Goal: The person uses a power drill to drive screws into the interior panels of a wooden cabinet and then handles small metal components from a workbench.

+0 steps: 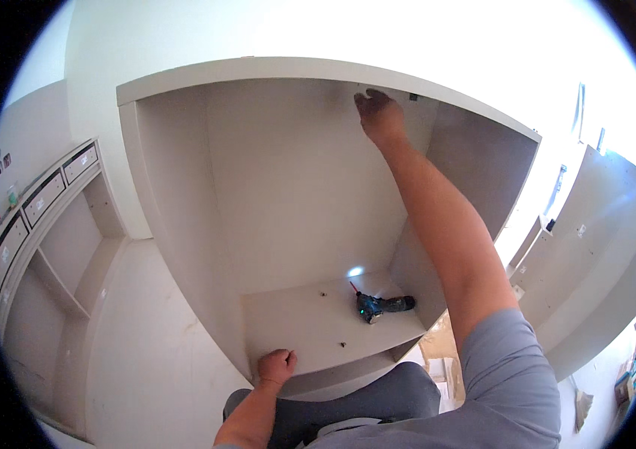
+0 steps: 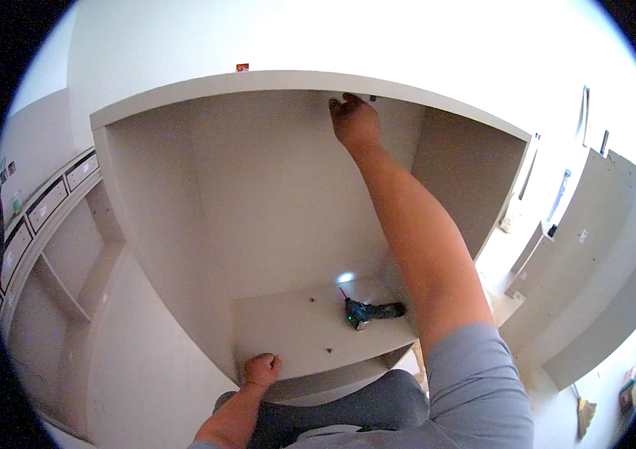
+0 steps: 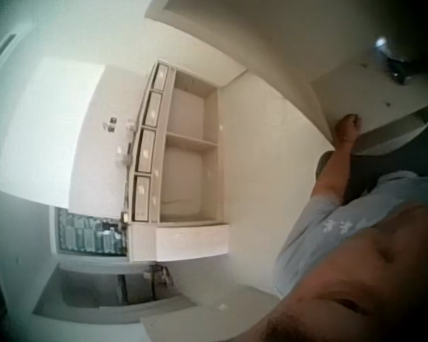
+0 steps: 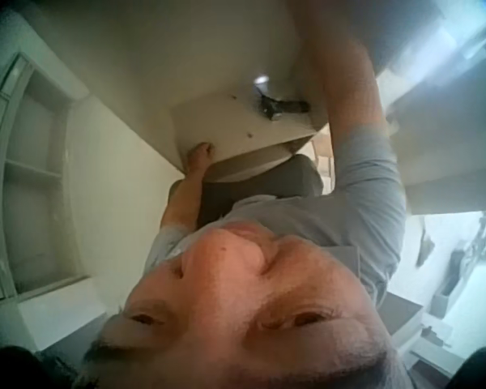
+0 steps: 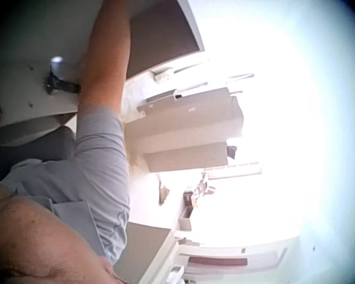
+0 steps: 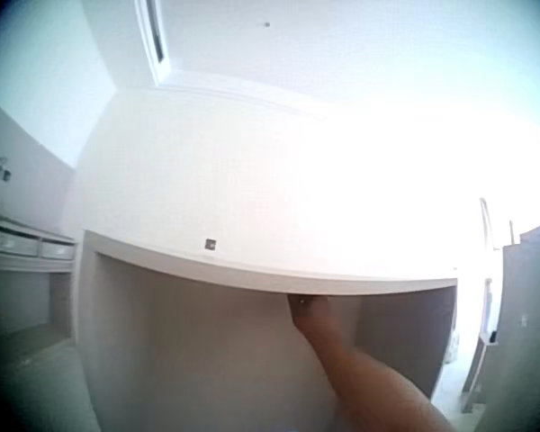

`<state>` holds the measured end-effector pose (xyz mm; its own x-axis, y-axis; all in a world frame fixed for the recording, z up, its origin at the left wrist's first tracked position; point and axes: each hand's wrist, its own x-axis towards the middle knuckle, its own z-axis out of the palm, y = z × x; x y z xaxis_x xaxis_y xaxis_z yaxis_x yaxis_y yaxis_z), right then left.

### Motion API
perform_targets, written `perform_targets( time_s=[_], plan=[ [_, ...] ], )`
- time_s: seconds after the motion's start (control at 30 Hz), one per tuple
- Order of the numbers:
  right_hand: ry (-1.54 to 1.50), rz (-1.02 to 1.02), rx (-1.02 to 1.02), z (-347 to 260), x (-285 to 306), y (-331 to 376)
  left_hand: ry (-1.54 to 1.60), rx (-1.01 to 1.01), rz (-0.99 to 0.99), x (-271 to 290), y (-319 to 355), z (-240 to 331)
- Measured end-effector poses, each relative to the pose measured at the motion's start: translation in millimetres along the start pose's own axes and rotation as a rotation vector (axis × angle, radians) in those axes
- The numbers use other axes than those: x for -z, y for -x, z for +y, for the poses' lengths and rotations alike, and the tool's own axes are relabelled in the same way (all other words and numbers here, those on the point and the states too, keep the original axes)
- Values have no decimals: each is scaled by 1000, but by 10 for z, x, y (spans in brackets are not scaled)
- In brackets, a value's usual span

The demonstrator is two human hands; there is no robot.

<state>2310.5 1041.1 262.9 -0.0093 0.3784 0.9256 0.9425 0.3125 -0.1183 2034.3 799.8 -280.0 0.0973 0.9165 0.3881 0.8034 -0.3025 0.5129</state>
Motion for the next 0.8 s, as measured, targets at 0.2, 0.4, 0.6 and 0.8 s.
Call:
perform_targets(
  time_s=[0.2,0.4,0.6,0.8],
  plan=[
    [-158,-45,38,22,-304,-249,3,-12,17,25,-5,71],
    [-1848,-205,-649,-257,-426,-148,-20,-17,14,-9,-11,2],
    [-2103,-236,-742,-251,-507,-248,-49,34,-50,18,-97,55],
    [-784,-675,-291,113,-329,946,-91,37,-139,61,-100,92]
  ],
)
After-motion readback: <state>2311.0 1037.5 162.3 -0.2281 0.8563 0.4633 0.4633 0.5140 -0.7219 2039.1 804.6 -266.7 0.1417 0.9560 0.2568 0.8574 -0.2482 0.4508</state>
